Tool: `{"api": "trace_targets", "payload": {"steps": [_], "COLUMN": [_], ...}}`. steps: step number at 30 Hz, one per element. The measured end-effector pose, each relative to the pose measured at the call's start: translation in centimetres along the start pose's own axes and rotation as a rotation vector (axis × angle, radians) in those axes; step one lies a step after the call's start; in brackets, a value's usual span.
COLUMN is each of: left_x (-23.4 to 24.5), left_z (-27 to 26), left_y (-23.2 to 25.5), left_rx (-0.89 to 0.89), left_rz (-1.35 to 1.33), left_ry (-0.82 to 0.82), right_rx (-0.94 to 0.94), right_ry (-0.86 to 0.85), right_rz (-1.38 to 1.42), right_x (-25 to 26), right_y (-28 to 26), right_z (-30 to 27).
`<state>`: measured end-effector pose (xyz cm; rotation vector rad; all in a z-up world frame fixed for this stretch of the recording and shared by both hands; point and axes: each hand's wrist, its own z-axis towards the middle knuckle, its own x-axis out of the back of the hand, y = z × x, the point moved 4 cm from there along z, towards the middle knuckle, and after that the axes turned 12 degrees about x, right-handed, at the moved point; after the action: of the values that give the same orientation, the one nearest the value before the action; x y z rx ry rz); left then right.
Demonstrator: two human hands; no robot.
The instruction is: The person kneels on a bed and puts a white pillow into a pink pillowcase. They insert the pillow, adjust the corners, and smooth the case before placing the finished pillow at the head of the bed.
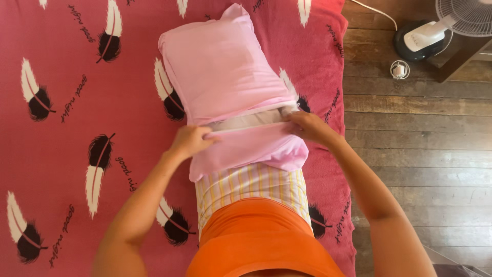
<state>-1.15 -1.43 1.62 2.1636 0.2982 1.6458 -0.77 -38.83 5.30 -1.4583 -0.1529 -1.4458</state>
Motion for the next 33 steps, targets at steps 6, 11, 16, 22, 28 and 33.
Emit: {"api": "trace_targets", "payload": {"steps": [6, 11, 16, 22, 28, 33], "left_x": [5.1, -0.5, -3.4, -3.1, -3.3, -7.6], "left_z": [-1.8, -2.8, -0.8, 1.9, 6.0, 7.0], "left_y": [-0.2, 1.7, -1.0, -0.2, 11.8, 17.4], "left_rx": [-0.426, -0.681, -0.493, -0.347, -0.655, -0.586], "left_rz": [-0.191, -0.088, 0.031, 0.128, -0.462, -0.366], "left_ry": [0.277, 0.214, 0.009, -0.087, 0.018, -0.146], "right_rx": [0.296, -0.013, -0.169, 0.055, -0.045, 0.053], "right_ry": [0.180, -0.045, -0.264, -0.087, -0.019, 0.122], "right_rz": [-0.101, -0.090, -0.175, 0.023, 0.333, 0.318], "right_x": [0.8, -2.9, -3.6, -1.8, -1.9, -2.3], "right_y": [-2.0, 0.8, 3.1, 3.1, 3.4, 2.0], "right_z": [2.2, 1.7, -1.3, -2.4, -1.6, -1.0]}}
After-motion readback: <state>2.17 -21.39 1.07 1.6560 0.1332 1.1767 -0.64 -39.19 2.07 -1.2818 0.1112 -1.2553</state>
